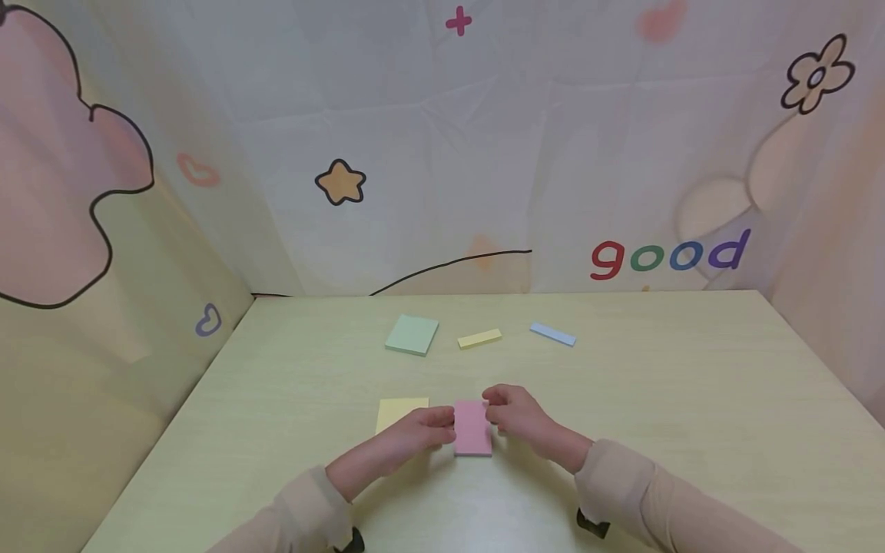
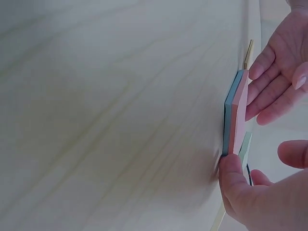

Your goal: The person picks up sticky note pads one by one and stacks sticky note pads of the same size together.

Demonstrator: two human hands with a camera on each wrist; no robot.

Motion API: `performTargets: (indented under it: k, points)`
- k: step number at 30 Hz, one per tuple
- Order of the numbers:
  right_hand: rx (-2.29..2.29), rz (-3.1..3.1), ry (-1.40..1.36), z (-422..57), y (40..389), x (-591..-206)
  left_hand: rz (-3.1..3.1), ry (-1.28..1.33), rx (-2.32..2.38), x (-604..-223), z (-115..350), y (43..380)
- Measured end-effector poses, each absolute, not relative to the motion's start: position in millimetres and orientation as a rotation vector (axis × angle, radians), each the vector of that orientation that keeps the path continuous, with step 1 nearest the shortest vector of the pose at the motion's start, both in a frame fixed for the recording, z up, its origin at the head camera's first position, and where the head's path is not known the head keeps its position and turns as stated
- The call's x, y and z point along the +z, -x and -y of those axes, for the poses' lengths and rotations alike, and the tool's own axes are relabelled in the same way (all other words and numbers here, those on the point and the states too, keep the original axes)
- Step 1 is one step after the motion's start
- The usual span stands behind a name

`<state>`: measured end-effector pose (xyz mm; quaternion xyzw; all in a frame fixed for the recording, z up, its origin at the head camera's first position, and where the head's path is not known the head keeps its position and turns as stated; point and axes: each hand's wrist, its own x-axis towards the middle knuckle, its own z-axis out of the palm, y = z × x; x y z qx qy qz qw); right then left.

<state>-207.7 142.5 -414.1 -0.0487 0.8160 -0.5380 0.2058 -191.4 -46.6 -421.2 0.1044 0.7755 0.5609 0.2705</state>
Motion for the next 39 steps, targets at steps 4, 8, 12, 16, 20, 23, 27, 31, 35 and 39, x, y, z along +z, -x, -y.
performTargets:
  k: [4, 8, 12, 16, 20, 23, 27, 31, 35, 39]
  points:
    - [-1.539, -2.232, 0.091, -142, 206, -414, -2.088, -0.263, 1.511, -421, 46, 191]
    - [-1.6, -2.148, 0.024, -142, 203, -411, -2.083, -0.251, 1.52, -420, 44, 190]
    - [-1.614, -2.078, -0.039, -142, 196, -404, -2.081, -0.244, 1.517, -419, 41, 186]
    - [-1.586, -2.033, -0.073, -141, 187, -397, -2.103, -0.228, 1.503, -418, 41, 180]
    - [-1.569, -2.021, -0.112, -141, 181, -395, -2.117, -0.237, 1.472, -416, 42, 175]
    - [-1.572, -2.015, -0.118, -142, 179, -395, -2.094, -0.247, 1.486, -415, 42, 172]
    - [-1.588, -1.998, -0.102, -143, 177, -397, -2.068, -0.247, 1.532, -417, 41, 170]
    - [-1.597, -1.986, -0.086, -145, 176, -398, -2.056, -0.243, 1.538, -418, 40, 169]
    - [-1.613, -1.973, -0.075, -145, 176, -400, -2.044, -0.245, 1.546, -419, 40, 169]
    - [-1.62, -1.966, -0.069, -145, 176, -401, -2.058, -0.249, 1.542, -420, 40, 169]
